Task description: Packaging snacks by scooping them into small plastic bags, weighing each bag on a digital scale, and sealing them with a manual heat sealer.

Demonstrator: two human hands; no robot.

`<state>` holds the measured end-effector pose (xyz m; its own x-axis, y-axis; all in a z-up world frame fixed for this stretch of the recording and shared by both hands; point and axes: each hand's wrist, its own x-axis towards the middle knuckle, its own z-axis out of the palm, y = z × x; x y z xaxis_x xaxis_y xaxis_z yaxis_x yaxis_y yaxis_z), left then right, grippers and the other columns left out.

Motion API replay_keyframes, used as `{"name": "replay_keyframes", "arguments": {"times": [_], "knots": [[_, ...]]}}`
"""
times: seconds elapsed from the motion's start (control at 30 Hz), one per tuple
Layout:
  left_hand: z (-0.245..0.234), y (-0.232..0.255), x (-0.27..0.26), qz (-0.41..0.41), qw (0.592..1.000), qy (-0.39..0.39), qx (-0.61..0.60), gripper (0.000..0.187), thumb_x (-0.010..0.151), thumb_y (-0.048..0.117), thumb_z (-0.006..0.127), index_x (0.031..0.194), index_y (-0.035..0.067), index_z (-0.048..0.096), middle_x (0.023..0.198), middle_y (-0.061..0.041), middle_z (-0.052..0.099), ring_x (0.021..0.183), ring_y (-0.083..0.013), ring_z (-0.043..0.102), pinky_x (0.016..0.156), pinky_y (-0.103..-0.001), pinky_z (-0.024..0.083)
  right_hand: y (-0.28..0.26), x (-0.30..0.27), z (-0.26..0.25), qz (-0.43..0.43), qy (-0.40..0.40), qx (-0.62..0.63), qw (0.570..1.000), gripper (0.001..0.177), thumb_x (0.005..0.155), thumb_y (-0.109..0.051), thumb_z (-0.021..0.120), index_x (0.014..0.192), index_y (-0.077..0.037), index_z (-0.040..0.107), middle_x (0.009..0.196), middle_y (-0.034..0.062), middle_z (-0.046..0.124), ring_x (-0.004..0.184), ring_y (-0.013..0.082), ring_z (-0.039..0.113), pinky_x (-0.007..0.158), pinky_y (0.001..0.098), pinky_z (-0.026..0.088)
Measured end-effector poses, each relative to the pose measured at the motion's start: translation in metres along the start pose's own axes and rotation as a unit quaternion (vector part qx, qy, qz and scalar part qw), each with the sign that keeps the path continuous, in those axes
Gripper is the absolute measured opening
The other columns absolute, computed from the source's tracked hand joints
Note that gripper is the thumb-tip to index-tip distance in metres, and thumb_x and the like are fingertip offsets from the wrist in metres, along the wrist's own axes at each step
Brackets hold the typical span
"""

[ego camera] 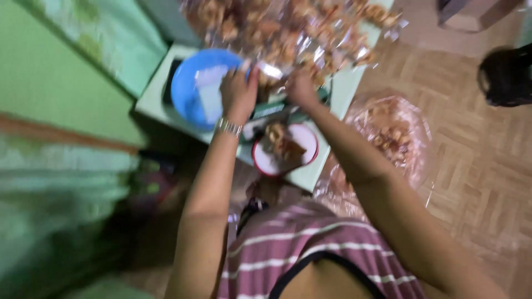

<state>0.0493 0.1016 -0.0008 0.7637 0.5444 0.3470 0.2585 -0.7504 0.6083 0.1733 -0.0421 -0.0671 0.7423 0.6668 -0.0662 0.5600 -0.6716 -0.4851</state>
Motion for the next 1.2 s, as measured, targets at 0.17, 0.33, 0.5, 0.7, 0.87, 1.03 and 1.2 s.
{"name": "replay_keyframes", "arguments": {"times": [0.17, 0.33, 0.5, 0.7, 0.87, 1.03, 1.2], "knots": [[-0.044, 0.023, -0.020, -0.173, 0.939, -0.034, -0.296, 0.049, 0.087, 0.040, 0.036, 0.124, 0.009, 0.044, 0.112, -0.009, 0.045, 0.075, -0.0109, 0.054, 0.060, -0.020, 0.051, 0.010, -0.062, -0.037, 0.019, 0.233, 0.295, 0.926, 0.030, 0.080, -0.011, 0.053, 0.108, -0.006, 0.061, 0.106, 0.0086, 0.062, 0.103, 0.0200, 0.057, 0.091, 0.0277, 0.040], [0.012, -0.029, -0.118, -0.283, 0.892, 0.032, -0.351, 0.031, 0.086, 0.027, 0.047, 0.095, -0.002, 0.057, 0.091, -0.016, 0.052, 0.087, -0.0294, 0.049, 0.079, -0.037, 0.037, -0.037, -0.146, -0.027, 0.172, 0.047, 0.243, 0.953, 0.049, 0.076, -0.044, 0.063, 0.094, 0.002, 0.060, 0.089, 0.0230, 0.061, 0.093, 0.0402, 0.056, 0.082, 0.0461, 0.042], [0.065, -0.010, -0.160, -0.365, 0.836, -0.114, -0.394, 0.033, 0.077, 0.028, 0.064, 0.101, 0.006, 0.059, 0.077, -0.010, 0.062, 0.070, -0.0214, 0.060, 0.062, -0.029, 0.048, -0.035, -0.159, 0.021, 0.071, -0.048, 0.367, 0.926, 0.057, 0.068, -0.029, 0.073, 0.119, -0.011, 0.055, 0.108, 0.0171, 0.059, 0.102, 0.0304, 0.055, 0.088, 0.0381, 0.042], [0.006, 0.048, -0.161, -0.327, 0.803, -0.101, -0.487, 0.061, 0.063, 0.013, 0.076, 0.114, -0.005, 0.047, 0.105, -0.020, 0.057, 0.096, -0.0248, 0.056, 0.079, -0.036, 0.048, -0.023, -0.186, 0.034, 0.096, -0.032, 0.559, 0.823, 0.047, 0.066, 0.004, 0.071, 0.110, 0.004, 0.053, 0.100, 0.0106, 0.061, 0.086, 0.0217, 0.059, 0.069, 0.0351, 0.052], [-0.012, 0.026, -0.175, -0.256, 0.749, -0.264, -0.551, 0.063, 0.056, 0.011, 0.081, 0.108, -0.002, 0.050, 0.101, -0.016, 0.056, 0.094, -0.0265, 0.057, 0.076, -0.037, 0.050, -0.009, -0.213, 0.009, 0.076, -0.076, 0.592, 0.799, 0.051, 0.068, -0.001, 0.068, 0.117, 0.001, 0.053, 0.108, 0.0135, 0.058, 0.091, 0.0215, 0.057, 0.070, 0.0364, 0.051], [-0.056, 0.009, -0.146, -0.163, 0.754, -0.354, -0.529, 0.057, 0.063, 0.015, 0.078, 0.111, -0.001, 0.052, 0.103, -0.012, 0.057, 0.095, -0.0217, 0.054, 0.079, -0.034, 0.048, 0.018, -0.224, 0.009, 0.100, -0.059, 0.609, 0.785, 0.048, 0.072, -0.007, 0.064, 0.118, 0.002, 0.052, 0.105, 0.0203, 0.060, 0.085, 0.0282, 0.061, 0.067, 0.0413, 0.054], [-0.097, 0.010, -0.055, -0.135, 0.781, -0.243, -0.559, 0.035, 0.076, 0.007, 0.063, 0.107, -0.005, 0.052, 0.096, -0.010, 0.055, 0.092, -0.0208, 0.055, 0.083, -0.030, 0.047, 0.026, -0.230, 0.011, 0.121, -0.017, 0.605, 0.787, 0.046, 0.074, -0.008, 0.062, 0.118, 0.001, 0.053, 0.106, 0.0209, 0.061, 0.084, 0.0300, 0.062, 0.068, 0.0425, 0.053]]}}
